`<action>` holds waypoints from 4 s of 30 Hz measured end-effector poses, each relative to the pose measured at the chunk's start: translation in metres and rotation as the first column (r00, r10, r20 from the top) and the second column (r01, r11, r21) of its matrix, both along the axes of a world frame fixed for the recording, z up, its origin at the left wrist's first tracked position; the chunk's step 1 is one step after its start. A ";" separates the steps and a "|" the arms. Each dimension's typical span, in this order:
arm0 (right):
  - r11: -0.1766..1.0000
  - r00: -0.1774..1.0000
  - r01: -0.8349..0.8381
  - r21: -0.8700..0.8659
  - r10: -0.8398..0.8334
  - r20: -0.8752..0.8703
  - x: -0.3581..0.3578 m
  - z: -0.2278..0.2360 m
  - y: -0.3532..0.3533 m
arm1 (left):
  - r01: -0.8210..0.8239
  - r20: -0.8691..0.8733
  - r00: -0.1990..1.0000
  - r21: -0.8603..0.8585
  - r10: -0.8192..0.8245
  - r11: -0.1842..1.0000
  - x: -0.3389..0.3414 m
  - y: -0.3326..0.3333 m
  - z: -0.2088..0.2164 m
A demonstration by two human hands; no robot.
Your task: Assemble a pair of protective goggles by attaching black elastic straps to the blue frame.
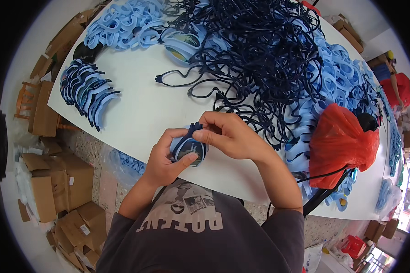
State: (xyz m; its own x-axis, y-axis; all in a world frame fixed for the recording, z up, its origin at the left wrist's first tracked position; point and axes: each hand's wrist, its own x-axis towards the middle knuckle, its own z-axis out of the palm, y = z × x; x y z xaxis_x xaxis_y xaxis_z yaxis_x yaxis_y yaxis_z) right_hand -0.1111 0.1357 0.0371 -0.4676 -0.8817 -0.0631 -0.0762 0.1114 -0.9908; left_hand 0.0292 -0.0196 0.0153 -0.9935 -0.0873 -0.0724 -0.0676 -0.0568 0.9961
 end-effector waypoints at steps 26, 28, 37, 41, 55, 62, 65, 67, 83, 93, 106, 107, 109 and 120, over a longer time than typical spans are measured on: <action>0.977 0.968 0.193 -0.095 -0.173 0.183 0.001 -0.019 0.007 | -0.182 -0.304 0.950 -0.359 0.069 0.916 -0.023 -0.028 -0.001; 0.913 0.932 0.343 -0.222 -0.301 0.202 0.001 -0.024 0.010 | -0.414 -0.248 0.874 0.073 0.418 0.907 -0.026 -0.025 -0.010; 0.974 0.964 0.195 -0.119 -0.212 -0.161 0.028 -0.052 0.005 | -0.229 0.050 0.913 0.885 0.406 0.405 -0.038 -0.007 -0.011; 0.901 0.818 0.417 -0.121 -0.430 -0.382 0.022 -0.033 0.006 | -0.265 -0.063 0.927 0.589 0.370 0.764 -0.029 -0.017 -0.015; 0.971 0.988 -0.154 0.184 0.146 0.055 -0.013 0.036 0.012 | 0.143 -0.028 0.986 -0.364 -0.165 0.920 -0.008 -0.017 0.001; 0.983 0.964 -0.113 0.145 0.144 -0.224 -0.005 0.026 0.014 | 0.188 -0.020 0.978 -0.368 -0.210 0.911 -0.011 -0.019 -0.004; 0.995 0.911 -0.072 0.072 0.095 -0.402 -0.002 0.027 0.015 | 0.169 -0.055 0.978 -0.350 -0.200 0.921 -0.015 -0.019 -0.008; 0.998 0.828 -0.062 0.007 0.055 -0.557 0.000 0.026 0.014 | 0.159 -0.086 0.979 -0.262 -0.187 0.952 -0.017 -0.019 -0.015; 0.903 0.870 0.409 -0.132 -0.429 -0.243 0.031 -0.024 0.009 | -0.287 -0.320 0.927 -0.268 0.196 0.920 -0.031 0.012 -0.024; 0.814 0.829 0.558 -0.163 -0.540 0.143 0.022 -0.046 -0.001 | -0.464 -0.496 0.855 -0.603 0.150 0.649 -0.049 0.012 -0.027; 0.719 0.444 0.675 -0.165 -0.218 0.869 0.055 -0.038 -0.022 | -0.051 -0.242 0.913 0.732 0.330 0.679 -0.049 0.026 -0.020; 0.823 0.471 0.550 -0.142 -0.165 0.867 0.059 -0.041 -0.018 | -0.071 -0.232 0.912 0.723 0.337 0.687 -0.048 0.021 -0.019; 0.954 0.777 0.289 -0.080 -0.185 0.601 0.055 -0.026 0.001 | -0.045 -0.212 0.932 0.735 0.293 0.676 -0.046 0.009 -0.022; 0.985 0.930 0.020 0.169 0.044 -0.366 0.001 0.042 -0.002 | 0.033 -0.122 0.990 0.714 0.077 0.699 -0.032 0.002 -0.008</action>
